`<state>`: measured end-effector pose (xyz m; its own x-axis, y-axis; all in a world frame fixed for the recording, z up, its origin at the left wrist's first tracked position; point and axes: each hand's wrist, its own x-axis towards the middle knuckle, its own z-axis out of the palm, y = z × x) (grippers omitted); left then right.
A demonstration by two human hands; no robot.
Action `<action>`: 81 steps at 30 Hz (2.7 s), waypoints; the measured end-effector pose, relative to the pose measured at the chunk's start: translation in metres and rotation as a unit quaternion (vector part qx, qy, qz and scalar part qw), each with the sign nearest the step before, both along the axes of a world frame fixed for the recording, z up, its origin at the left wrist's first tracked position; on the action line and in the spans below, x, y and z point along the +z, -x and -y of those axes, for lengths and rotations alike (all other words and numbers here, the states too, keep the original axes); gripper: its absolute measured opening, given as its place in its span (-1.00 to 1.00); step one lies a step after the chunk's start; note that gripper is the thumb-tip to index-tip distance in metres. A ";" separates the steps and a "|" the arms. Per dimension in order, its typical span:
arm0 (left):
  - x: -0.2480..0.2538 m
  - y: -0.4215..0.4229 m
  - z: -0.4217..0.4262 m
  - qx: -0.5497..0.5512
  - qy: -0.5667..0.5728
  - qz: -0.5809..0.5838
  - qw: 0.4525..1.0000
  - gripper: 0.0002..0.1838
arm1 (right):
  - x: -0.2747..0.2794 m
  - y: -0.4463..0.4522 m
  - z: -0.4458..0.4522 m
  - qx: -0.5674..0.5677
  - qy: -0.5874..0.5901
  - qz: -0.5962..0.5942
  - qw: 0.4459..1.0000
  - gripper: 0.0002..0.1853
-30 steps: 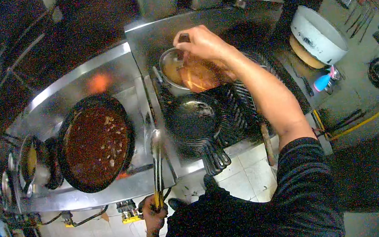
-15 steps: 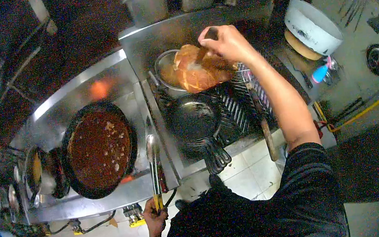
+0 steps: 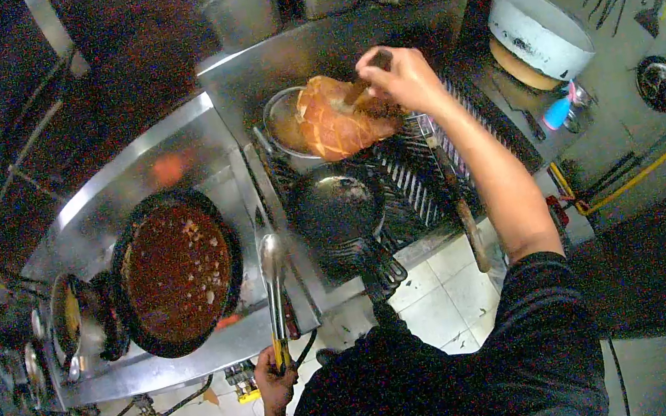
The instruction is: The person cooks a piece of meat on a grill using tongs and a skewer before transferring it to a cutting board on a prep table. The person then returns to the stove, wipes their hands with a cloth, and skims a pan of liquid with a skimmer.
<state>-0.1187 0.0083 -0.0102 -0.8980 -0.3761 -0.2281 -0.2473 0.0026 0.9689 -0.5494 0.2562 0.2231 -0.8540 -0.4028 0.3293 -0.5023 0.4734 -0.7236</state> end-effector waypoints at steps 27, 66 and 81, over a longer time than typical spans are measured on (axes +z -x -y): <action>-0.039 -0.046 0.006 0.057 0.047 0.021 0.997 -0.51 | 0.011 0.035 0.201 0.155 -0.265 -0.181 0.934 -0.82; 0.024 0.025 -0.093 0.166 -0.007 -0.041 0.985 -0.64 | 0.089 0.103 -0.008 0.018 0.463 -0.227 0.857 -0.86; 0.041 0.006 -0.134 0.256 0.019 0.024 0.966 -0.59 | 0.110 0.192 0.034 0.050 0.467 0.054 0.881 -0.32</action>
<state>-0.1247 0.1427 0.0306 -0.5816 -0.7765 -0.2426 -0.2698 -0.0971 0.9580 -0.7418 0.2226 0.3327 -0.8767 -0.0736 0.4754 -0.4117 -0.3962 -0.8207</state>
